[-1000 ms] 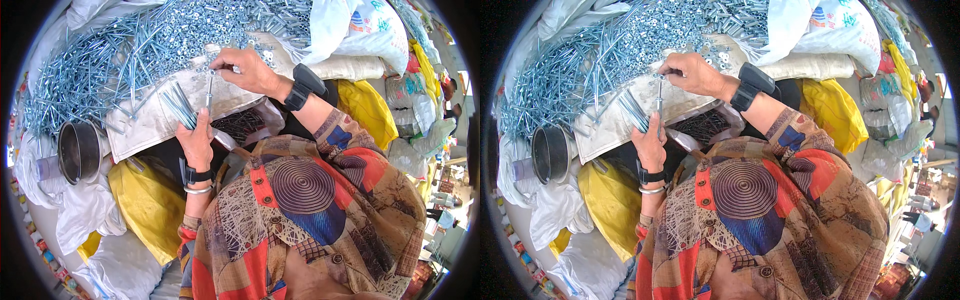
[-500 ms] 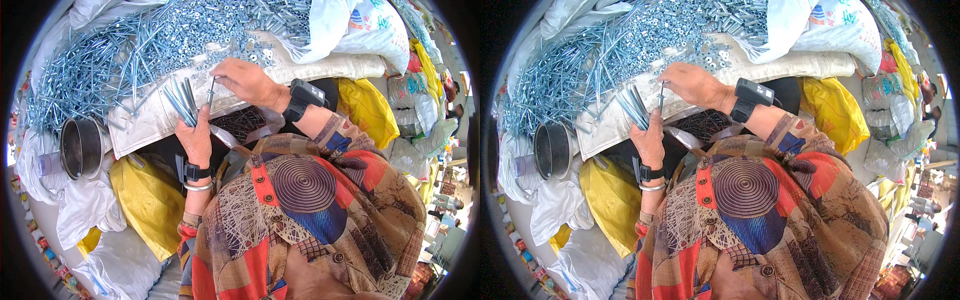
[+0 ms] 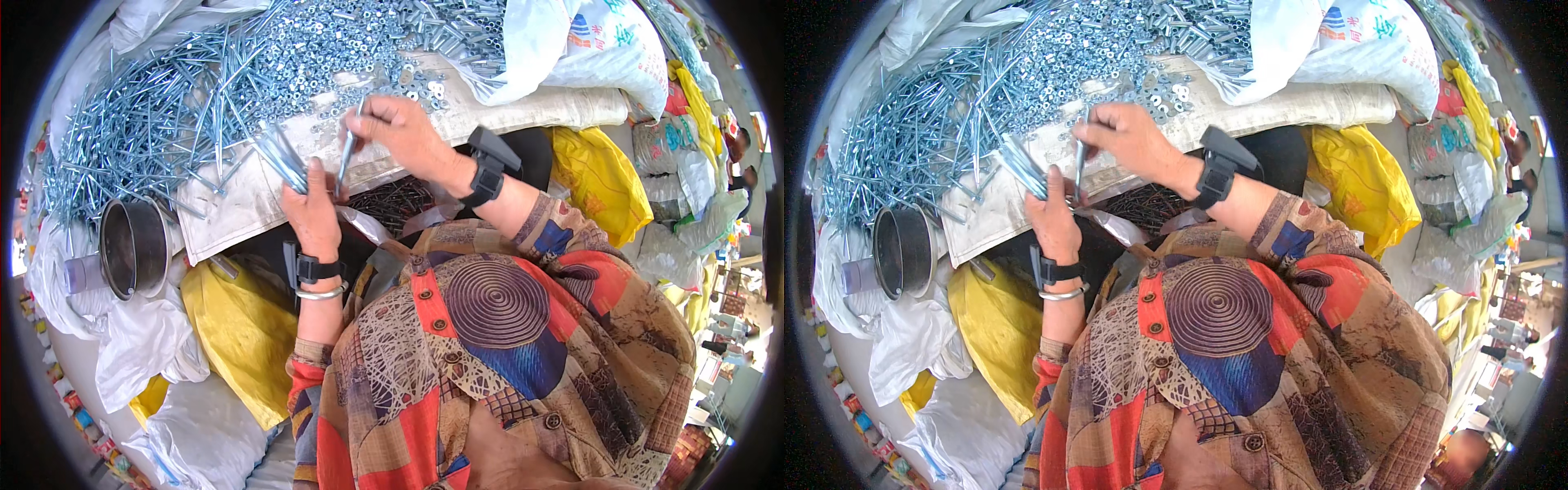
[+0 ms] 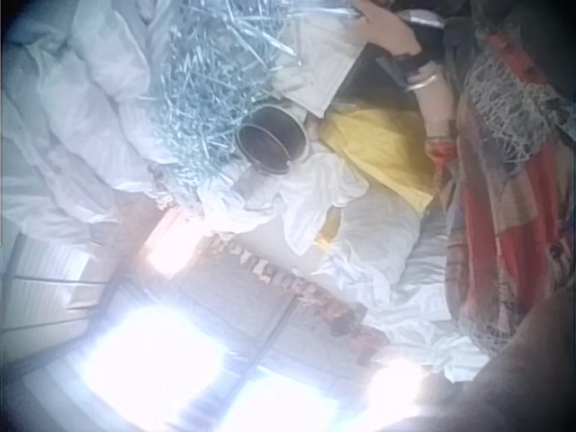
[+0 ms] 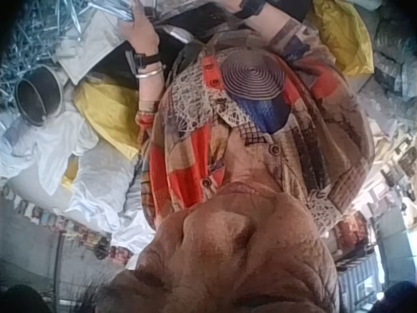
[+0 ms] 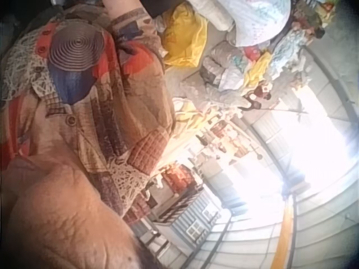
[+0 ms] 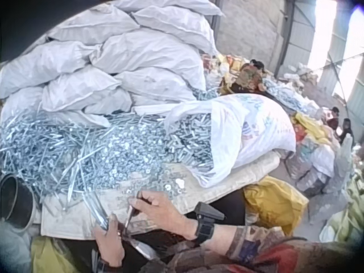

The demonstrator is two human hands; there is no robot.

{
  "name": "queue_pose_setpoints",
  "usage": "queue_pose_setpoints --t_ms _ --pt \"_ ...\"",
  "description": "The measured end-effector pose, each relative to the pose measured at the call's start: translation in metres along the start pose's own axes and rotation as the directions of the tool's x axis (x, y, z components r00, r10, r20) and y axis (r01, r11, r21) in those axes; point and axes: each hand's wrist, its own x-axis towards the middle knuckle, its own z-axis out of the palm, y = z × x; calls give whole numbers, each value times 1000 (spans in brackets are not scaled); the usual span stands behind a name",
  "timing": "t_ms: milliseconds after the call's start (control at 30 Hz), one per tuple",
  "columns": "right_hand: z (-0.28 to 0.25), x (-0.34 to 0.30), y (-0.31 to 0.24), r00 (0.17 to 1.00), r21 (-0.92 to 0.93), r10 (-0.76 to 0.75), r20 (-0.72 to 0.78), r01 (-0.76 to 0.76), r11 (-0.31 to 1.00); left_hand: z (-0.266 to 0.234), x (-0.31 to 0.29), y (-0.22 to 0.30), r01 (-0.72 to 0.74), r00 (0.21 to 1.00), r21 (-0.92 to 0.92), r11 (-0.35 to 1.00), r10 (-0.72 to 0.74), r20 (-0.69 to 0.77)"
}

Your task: Assembling long bolts by sliding washers onto the shaft.

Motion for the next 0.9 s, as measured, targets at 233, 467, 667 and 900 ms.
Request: queue_pose_setpoints --t_ms 233,467,667,900 --pt "0 23 -14 930 -453 -359 85 357 817 -9 23 26 -117 991 -41 992 120 54" --pt "10 21 0 915 -548 -366 169 396 737 6 39 43 -339 918 185 922 281 281" --pt "3 25 19 923 -664 -322 209 376 647 11 45 48 -495 863 343 798 406 300" --pt "18 46 39 929 -780 -348 123 307 545 18 49 47 -564 822 356 745 462 334"
